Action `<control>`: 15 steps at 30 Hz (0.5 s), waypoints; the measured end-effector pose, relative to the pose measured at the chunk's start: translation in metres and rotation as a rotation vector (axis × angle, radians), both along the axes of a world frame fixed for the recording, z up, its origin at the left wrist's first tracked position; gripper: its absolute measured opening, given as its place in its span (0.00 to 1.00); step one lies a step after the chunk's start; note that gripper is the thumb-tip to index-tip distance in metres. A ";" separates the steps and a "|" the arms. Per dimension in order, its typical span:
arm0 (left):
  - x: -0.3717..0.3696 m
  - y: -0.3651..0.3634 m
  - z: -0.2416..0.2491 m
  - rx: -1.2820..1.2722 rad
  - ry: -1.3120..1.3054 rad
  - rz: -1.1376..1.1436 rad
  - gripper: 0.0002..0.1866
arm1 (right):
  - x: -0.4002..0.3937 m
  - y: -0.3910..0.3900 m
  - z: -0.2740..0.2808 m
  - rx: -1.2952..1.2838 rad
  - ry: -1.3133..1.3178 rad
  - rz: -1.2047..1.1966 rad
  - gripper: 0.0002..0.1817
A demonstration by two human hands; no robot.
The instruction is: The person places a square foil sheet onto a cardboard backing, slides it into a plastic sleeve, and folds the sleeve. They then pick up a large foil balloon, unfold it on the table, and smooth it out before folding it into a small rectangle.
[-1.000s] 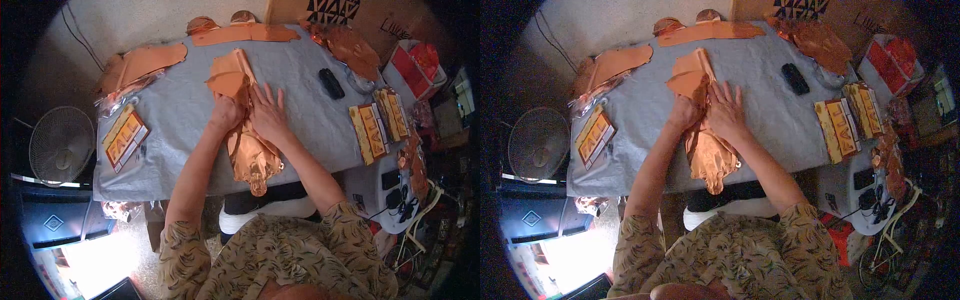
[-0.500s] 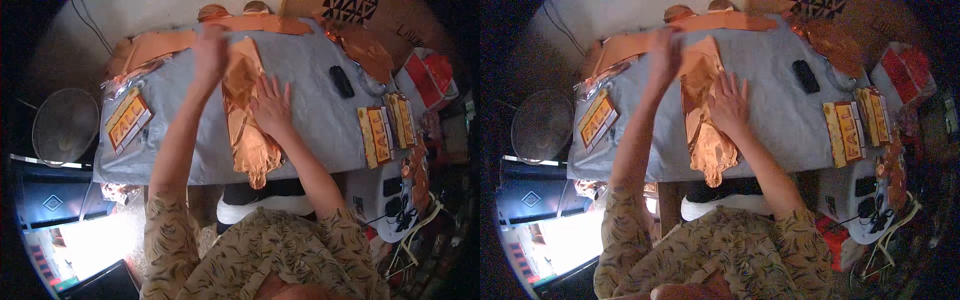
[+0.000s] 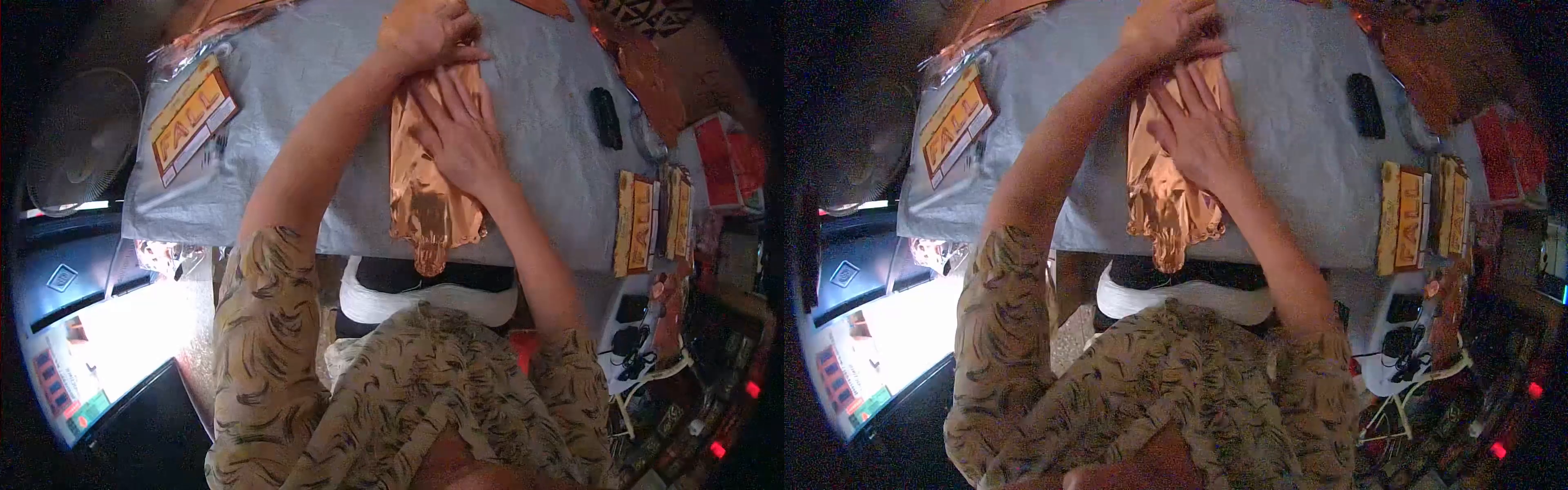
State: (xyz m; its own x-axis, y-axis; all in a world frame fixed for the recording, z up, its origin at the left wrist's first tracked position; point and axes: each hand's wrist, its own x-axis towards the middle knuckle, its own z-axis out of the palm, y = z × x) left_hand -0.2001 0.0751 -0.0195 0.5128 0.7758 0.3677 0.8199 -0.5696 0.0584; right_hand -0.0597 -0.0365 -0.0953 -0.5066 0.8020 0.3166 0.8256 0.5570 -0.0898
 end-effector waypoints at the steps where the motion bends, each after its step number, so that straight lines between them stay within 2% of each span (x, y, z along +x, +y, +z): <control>1: 0.001 -0.002 0.003 0.001 0.025 0.030 0.26 | 0.000 -0.003 0.002 -0.046 0.005 0.075 0.35; 5: -0.001 -0.010 0.008 -0.083 -0.010 0.048 0.26 | -0.006 -0.027 0.009 -0.157 -0.049 0.252 0.37; 8: -0.003 -0.003 -0.002 0.047 -0.059 -0.005 0.26 | -0.008 -0.053 0.013 -0.201 -0.052 0.307 0.38; 10: 0.000 -0.002 -0.002 -0.011 -0.083 0.008 0.27 | -0.008 -0.069 0.011 -0.217 -0.033 0.285 0.38; 15: -0.002 0.014 -0.022 0.087 -0.141 -0.147 0.25 | -0.003 -0.104 0.010 -0.265 0.038 0.310 0.39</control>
